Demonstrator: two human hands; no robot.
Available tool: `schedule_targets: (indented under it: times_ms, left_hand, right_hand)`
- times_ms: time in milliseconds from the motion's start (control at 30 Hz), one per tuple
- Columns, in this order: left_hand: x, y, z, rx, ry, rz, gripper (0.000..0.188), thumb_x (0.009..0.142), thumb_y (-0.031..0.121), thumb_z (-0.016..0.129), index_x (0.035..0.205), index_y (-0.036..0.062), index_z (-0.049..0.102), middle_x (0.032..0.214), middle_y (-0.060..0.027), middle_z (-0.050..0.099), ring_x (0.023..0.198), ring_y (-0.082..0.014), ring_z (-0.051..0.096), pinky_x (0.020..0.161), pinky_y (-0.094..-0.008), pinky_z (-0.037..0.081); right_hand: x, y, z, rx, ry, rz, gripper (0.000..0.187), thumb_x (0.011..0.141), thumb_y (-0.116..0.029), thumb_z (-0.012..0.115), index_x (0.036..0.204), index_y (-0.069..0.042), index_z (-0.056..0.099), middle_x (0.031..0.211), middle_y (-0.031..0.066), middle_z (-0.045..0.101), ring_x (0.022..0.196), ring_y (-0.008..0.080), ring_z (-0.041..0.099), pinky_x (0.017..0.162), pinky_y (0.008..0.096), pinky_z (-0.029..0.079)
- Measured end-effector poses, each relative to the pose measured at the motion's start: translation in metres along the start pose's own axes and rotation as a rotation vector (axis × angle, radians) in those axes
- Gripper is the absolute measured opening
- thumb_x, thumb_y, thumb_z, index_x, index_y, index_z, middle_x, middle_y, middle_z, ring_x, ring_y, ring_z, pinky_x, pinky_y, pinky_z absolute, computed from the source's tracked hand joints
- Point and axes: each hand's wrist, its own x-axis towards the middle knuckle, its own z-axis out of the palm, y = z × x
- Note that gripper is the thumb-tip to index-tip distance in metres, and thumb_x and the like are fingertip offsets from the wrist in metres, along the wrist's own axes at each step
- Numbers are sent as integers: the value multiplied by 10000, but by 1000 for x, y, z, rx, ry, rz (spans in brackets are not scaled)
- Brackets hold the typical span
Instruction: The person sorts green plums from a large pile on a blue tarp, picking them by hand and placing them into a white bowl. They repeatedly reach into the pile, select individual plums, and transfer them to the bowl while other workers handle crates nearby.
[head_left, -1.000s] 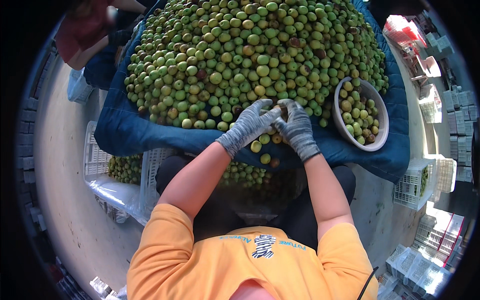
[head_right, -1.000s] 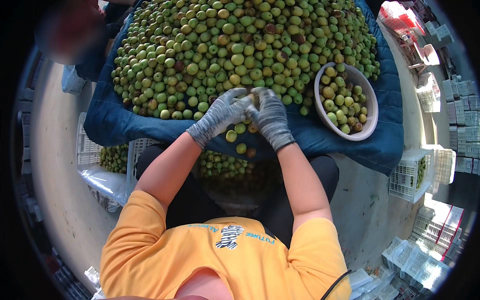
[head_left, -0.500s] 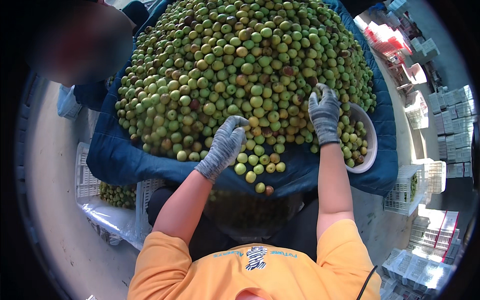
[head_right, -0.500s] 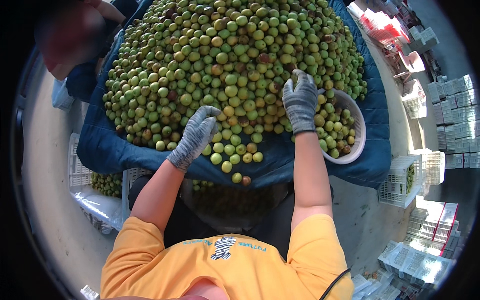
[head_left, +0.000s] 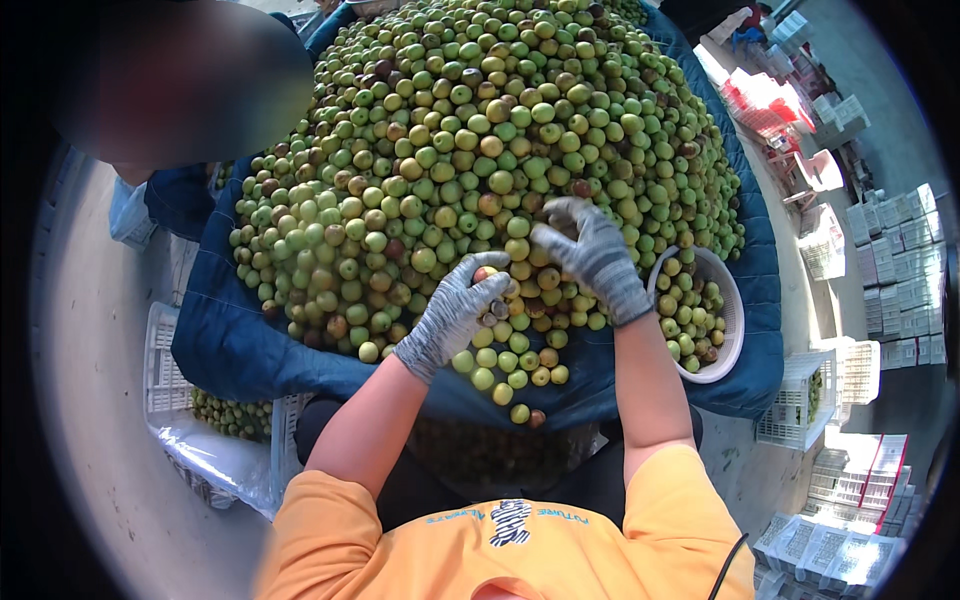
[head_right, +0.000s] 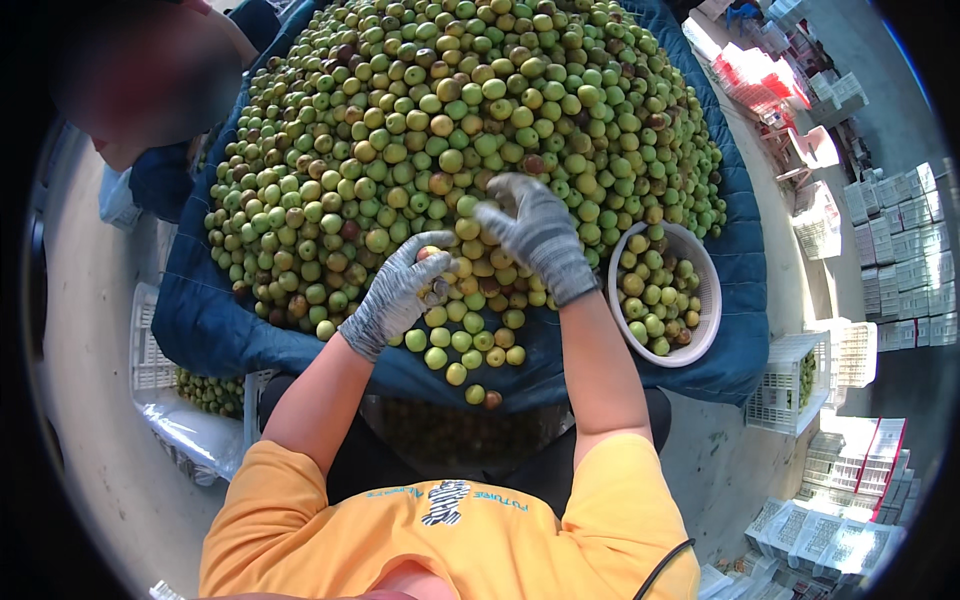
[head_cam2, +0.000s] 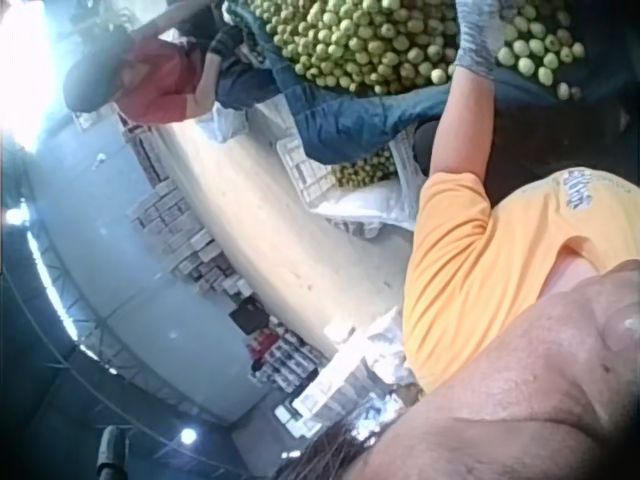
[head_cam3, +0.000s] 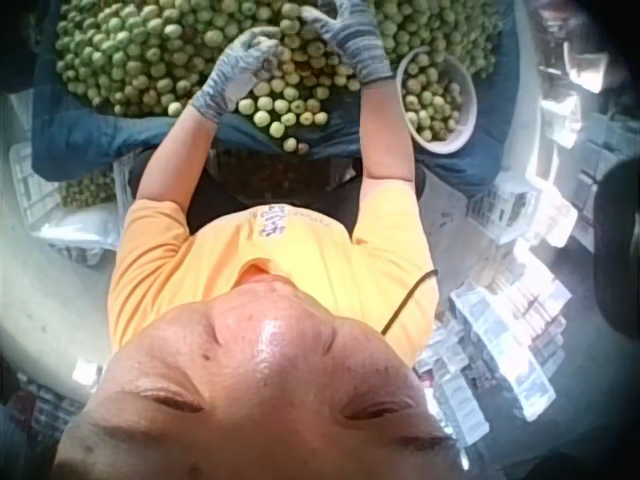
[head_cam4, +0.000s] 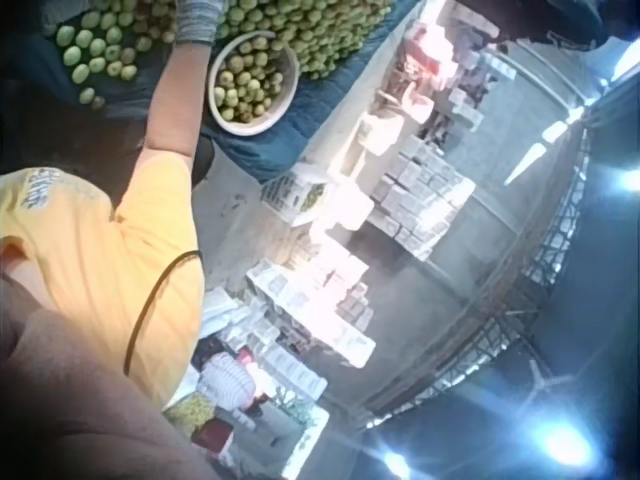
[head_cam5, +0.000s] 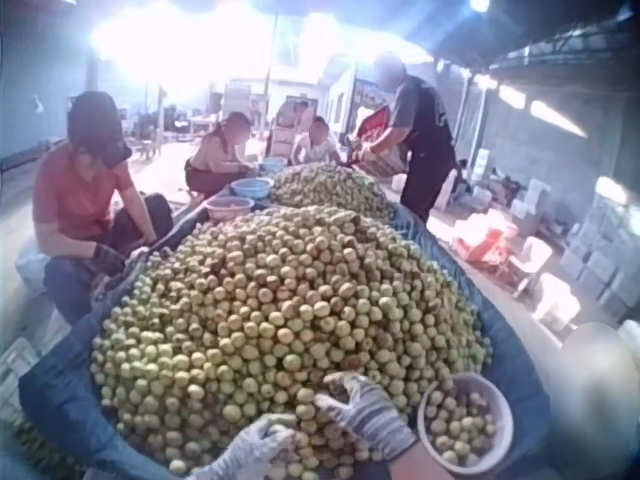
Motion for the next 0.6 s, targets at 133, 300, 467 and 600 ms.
schedule_targets:
  times_ms: [133, 300, 467, 600]
  left_hand:
    - [4, 5, -6, -30, 31, 34, 242, 954, 268, 637, 1122, 98, 597, 886, -18, 608, 762, -77, 550, 622, -218, 442]
    - [10, 7, -12, -102, -13, 37, 213, 955, 300, 631, 950, 88, 609, 871, -10, 631, 723, -94, 570, 614, -250, 449]
    - [11, 4, -21, -149, -100, 124, 218, 946, 282, 637, 884, 73, 624, 954, -61, 687, 699, -117, 578, 626, -268, 466]
    - [6, 14, -14, -421, -113, 127, 385, 903, 174, 601, 1276, 88, 563, 1258, -112, 606, 998, -229, 651, 728, -284, 522]
  right_hand:
    - [60, 8, -21, -316, 491, -20, 350, 896, -233, 634, 1181, -31, 619, 1178, 191, 634, 1047, 330, 638, 942, 417, 504]
    - [103, -2, -41, -607, 370, 96, 400, 895, -249, 645, 1228, -42, 564, 1267, 190, 576, 1178, 354, 561, 997, 440, 466]
    - [115, 1, -47, -506, 242, 212, 387, 861, -253, 665, 1174, -44, 573, 1210, 194, 600, 1101, 361, 602, 964, 428, 487]
    - [61, -23, -14, -305, 276, 14, 359, 817, -281, 692, 1067, -50, 580, 1024, 203, 627, 990, 346, 636, 868, 429, 519]
